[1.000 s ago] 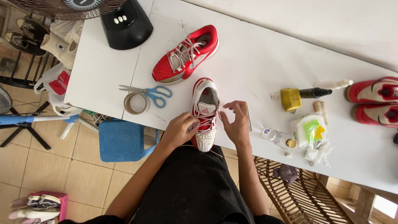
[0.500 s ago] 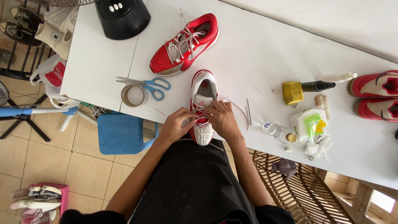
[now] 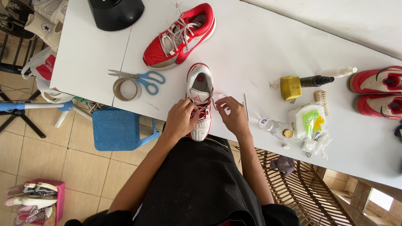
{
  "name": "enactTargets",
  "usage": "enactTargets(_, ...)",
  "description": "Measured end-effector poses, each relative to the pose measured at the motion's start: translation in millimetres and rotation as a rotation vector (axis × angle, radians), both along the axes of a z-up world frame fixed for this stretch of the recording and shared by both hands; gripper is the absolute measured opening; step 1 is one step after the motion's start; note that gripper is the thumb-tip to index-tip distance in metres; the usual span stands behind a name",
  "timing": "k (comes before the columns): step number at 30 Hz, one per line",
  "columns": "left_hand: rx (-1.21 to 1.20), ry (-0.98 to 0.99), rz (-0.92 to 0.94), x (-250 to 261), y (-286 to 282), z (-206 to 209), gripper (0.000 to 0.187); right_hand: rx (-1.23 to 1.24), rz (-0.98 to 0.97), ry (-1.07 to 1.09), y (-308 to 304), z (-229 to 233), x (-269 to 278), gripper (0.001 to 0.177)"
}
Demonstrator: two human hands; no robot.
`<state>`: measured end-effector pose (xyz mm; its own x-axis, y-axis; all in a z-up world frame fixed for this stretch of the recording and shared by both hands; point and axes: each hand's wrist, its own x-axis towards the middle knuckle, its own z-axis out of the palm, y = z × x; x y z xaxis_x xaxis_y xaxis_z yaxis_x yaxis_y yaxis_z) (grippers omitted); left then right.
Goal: The person cuts a piece of tape and uses a needle to sew the upper part of a red and white sneaker. They thread the needle, pull the thread through the shoe's eyelets, and tie a knot to secure the repair.
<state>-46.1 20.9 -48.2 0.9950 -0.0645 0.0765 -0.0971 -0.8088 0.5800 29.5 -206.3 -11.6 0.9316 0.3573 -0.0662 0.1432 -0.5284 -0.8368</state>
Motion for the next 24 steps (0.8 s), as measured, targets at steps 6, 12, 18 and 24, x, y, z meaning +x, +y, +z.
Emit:
enactTargets(6,-0.111,0.039,0.191,-9,2,10,0.011,-0.009,0.060,0.030,6,-2,3,0.015)
enactTargets(12,-0.334,-0.015,0.247,-13,8,1,0.026,0.024,0.065,0.061,8,-7,4,0.019)
enactTargets(18,-0.622,0.120,0.258,-11,23,16,0.035,0.012,0.041,0.082,14,-20,5,0.031)
enactTargets(24,-0.693,0.171,0.249,-8,33,27,0.028,0.131,-0.030,0.219,13,-36,10,0.030)
